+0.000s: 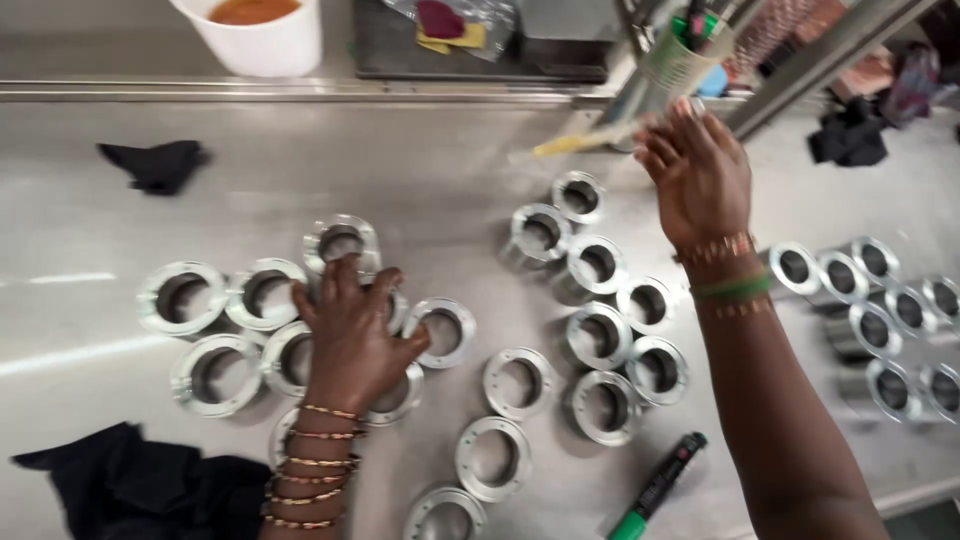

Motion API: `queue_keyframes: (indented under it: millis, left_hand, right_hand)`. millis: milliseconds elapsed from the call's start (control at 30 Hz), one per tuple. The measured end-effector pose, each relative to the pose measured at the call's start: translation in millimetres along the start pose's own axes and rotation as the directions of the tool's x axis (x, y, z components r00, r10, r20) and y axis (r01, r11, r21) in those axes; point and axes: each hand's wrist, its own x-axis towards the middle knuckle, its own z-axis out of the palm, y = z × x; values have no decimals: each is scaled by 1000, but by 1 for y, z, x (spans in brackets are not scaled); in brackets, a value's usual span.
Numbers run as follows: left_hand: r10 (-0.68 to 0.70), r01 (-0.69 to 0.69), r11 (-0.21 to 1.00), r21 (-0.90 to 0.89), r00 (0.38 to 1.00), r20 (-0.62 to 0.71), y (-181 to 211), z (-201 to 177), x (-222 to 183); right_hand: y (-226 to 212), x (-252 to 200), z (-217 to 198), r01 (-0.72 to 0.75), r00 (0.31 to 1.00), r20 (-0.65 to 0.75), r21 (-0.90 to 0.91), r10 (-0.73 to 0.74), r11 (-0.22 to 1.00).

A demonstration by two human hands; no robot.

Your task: Inspecting metal rings by marking them with a pen and applying a liquid with a dropper.

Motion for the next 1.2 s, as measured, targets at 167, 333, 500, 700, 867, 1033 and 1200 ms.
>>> queue_keyframes:
  millis: [167, 333, 500, 700, 867, 1033, 1200]
  left_hand:
    - [-4, 4, 999, 32, 1000, -3, 4, -3, -2]
    - [-5, 5, 999, 49, 1000, 0, 3, -2, -1]
    - [-12, 12, 999, 42, 1000, 17, 1, 0, 0]
    - [-34, 32, 999, 40, 999, 35, 2, -2, 0]
    - [-28, 27, 999, 37, 999, 29, 3, -2, 1]
    - [-40, 38, 998, 42, 998, 44, 3, -3, 1]
    - [-39, 36, 997, 65, 998, 52, 3, -3, 2]
  right_hand:
    - [7, -44, -50, 23, 996, -81, -90, -30, 996]
    - [31, -47, -50, -1, 994, -108, -128, -12, 992]
    - [41, -44, -38, -50, 989, -144, -228, 17, 972]
    - [45, -38, -36, -36, 993, -120, -303, -1, 952]
    - [28, -31, -56, 33, 991, -116, -288, -69, 957]
    - [23, -28, -61, 77, 982, -139, -319, -127, 945]
    - [28, -23, -55, 80, 985, -116, -361, -130, 929]
